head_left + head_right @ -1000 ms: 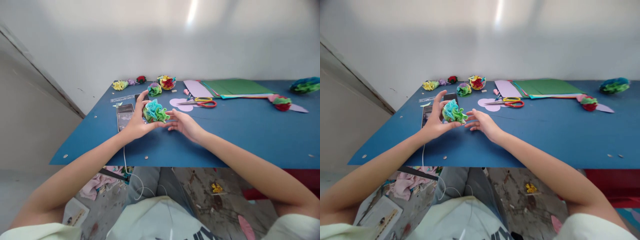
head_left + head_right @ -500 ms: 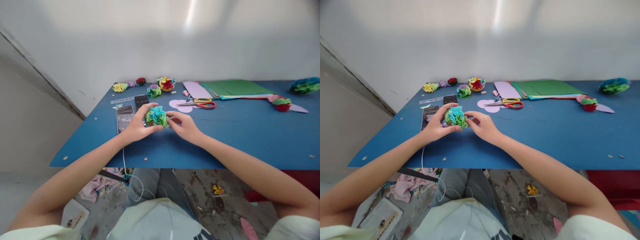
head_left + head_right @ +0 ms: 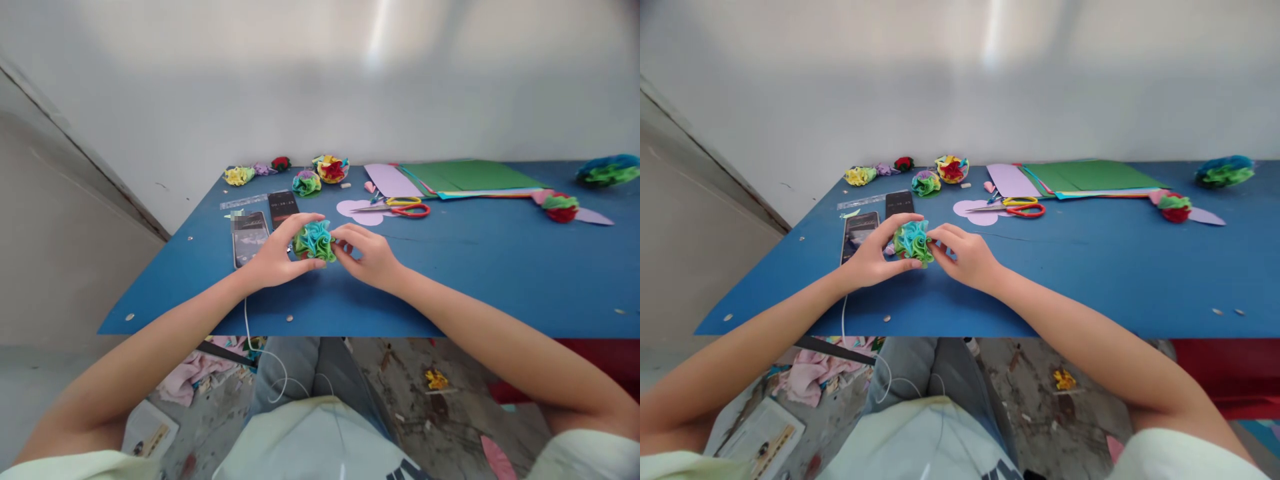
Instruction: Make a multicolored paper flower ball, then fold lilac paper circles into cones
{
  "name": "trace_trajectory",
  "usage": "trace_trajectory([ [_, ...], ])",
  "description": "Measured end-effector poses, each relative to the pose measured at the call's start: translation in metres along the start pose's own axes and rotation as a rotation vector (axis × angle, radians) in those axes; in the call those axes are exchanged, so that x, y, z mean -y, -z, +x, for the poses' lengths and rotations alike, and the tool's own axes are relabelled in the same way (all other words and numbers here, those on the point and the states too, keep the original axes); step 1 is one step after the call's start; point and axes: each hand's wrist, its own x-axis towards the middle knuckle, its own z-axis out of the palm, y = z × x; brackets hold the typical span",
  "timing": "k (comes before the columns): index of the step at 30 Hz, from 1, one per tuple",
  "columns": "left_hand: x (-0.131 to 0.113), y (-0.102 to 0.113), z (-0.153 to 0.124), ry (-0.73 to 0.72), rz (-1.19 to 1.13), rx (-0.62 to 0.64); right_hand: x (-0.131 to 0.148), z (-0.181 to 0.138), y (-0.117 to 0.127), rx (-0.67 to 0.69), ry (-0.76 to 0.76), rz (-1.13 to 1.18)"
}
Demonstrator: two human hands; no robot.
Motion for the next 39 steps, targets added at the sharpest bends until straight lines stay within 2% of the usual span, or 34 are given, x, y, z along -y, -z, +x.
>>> trace_trajectory([
  [4,0.002,0.001,0.001,-0.083,0.005,-0.001,0.0,-0.001,0.0,-0.016,0.02,-0.021],
  [9,0.0,0.003,0.0,-0.085,0.001,0.015,0.002,0.0,0.0,-0.049,-0.038,-0.057],
  [14,0.0,0.003,-0.001,-0.109,-0.023,0.046,0.004,0.002,0.001,0.008,-0.036,-0.027],
  [18,0.001,0.001,-0.002,-0.05,-0.155,0.075,0.004,0.003,0.002,0.042,-0.022,0.01],
  [24,0.003,-0.001,-0.002,-0.01,-0.187,0.09,0.006,0.003,0.0,-0.021,-0.015,0.024],
  [27,0.004,0.001,-0.002,-0.038,-0.168,0.019,0.006,0.003,0.0,-0.047,-0.002,0.001],
  [31,0.0,0.003,-0.003,-0.091,-0.028,-0.154,0.006,0.002,0.0,-0.053,0.039,-0.071],
  [36,-0.005,-0.005,-0.004,-0.248,0.338,-0.228,0.008,0.002,-0.003,-0.077,0.143,-0.21],
  [39,-0.006,-0.009,-0.004,-0.27,0.439,-0.252,0.009,0.002,-0.003,-0.094,0.206,-0.268],
])
